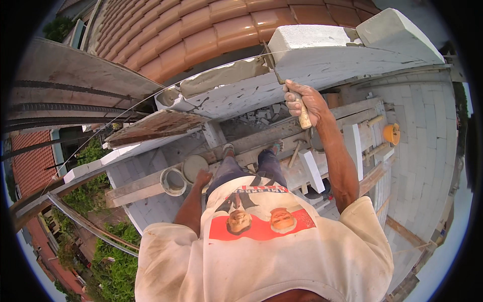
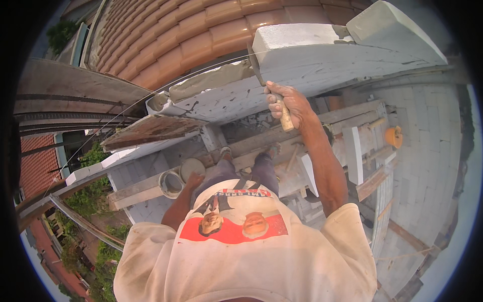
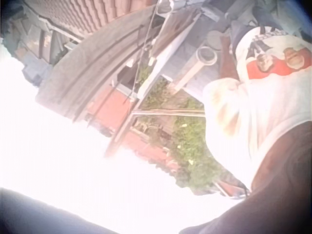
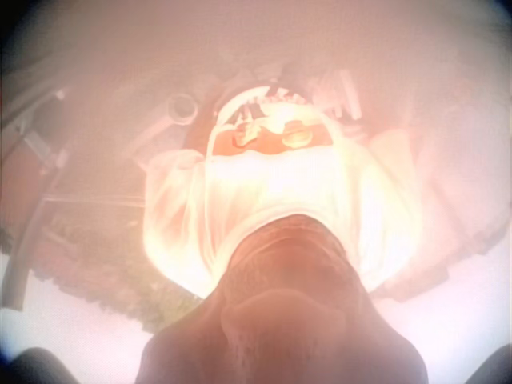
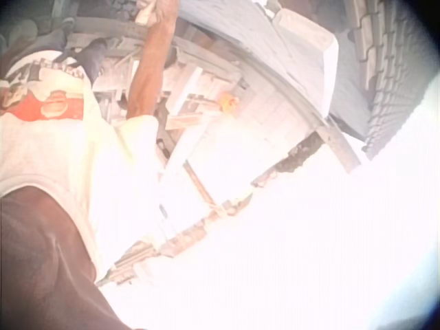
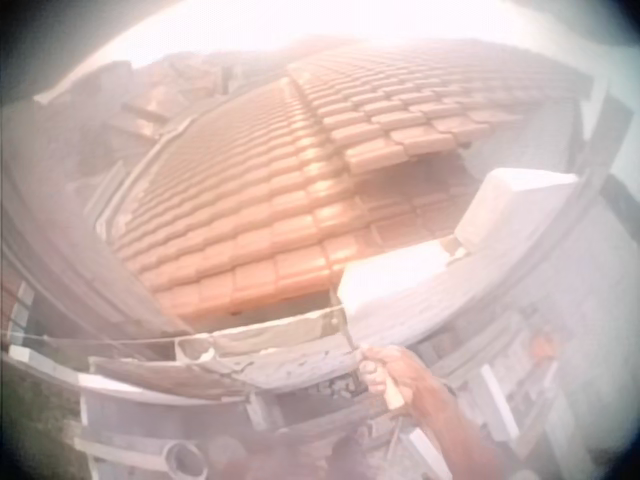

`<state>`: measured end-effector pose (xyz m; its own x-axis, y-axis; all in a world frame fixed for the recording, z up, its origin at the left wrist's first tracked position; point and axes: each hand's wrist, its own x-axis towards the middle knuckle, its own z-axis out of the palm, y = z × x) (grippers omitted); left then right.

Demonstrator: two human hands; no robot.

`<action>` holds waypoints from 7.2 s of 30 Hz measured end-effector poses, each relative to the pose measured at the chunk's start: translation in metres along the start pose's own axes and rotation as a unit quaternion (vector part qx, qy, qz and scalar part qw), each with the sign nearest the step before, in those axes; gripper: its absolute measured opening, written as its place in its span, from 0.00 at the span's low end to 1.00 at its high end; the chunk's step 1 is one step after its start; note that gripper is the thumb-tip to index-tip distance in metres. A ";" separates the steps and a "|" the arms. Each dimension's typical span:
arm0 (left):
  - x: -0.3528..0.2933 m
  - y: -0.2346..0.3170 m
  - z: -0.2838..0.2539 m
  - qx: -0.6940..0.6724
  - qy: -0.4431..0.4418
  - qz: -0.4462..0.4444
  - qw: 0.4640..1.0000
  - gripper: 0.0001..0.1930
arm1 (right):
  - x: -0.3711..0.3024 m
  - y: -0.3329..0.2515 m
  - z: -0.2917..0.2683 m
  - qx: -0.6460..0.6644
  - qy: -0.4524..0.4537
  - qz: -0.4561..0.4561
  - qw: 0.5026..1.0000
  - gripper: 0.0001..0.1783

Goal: The person scoops mortar from a bucket and applies it to a wall using a trowel. They then place white rectangular blocks onto the mortar, tapping them into place with a hammer. The person also uses a tape measure to check the alignment of the blocks.

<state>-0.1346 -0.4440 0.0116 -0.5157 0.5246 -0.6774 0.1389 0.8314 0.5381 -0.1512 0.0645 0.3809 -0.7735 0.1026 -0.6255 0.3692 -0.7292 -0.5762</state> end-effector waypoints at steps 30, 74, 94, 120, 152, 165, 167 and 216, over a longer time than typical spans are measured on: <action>0.077 0.174 0.027 0.204 -0.208 -0.030 0.956 0.44 | -0.004 0.390 -0.502 -0.234 0.656 -0.011 0.718 0.21; 0.131 0.250 0.130 0.453 -0.181 -0.185 0.853 0.49 | -0.031 0.528 -0.766 -0.558 0.469 0.299 0.616 0.67; 0.160 0.293 0.119 0.318 -0.165 0.061 0.932 0.39 | -0.189 0.441 -0.557 -0.585 0.335 0.263 0.690 0.46; 0.000 0.379 0.002 -0.851 -0.076 0.105 0.509 0.45 | -0.197 0.084 -0.011 -0.695 -0.039 -0.440 0.568 0.59; -0.149 0.118 0.143 -0.261 0.431 -0.271 0.820 0.24 | -0.042 -0.159 0.297 -0.717 -0.272 -0.511 0.388 0.65; -0.263 0.136 0.417 -0.494 0.282 -0.341 0.749 0.15 | 0.018 -0.128 0.333 -0.791 -0.296 -0.427 0.322 0.61; -0.259 0.147 0.409 -0.521 0.298 -0.315 0.735 0.14 | 0.021 -0.115 0.327 -0.789 -0.304 -0.433 0.311 0.58; -0.207 0.117 0.308 -0.553 0.286 -0.185 0.760 0.13 | 0.105 -0.049 0.224 -0.805 -0.294 -0.430 0.283 0.74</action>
<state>0.2486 -0.3982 0.0602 -0.6742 -0.1368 -0.7258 -0.7376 0.0733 0.6713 -0.3655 -0.0402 0.4614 -0.7115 -0.7019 0.0334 -0.6961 0.6974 -0.1704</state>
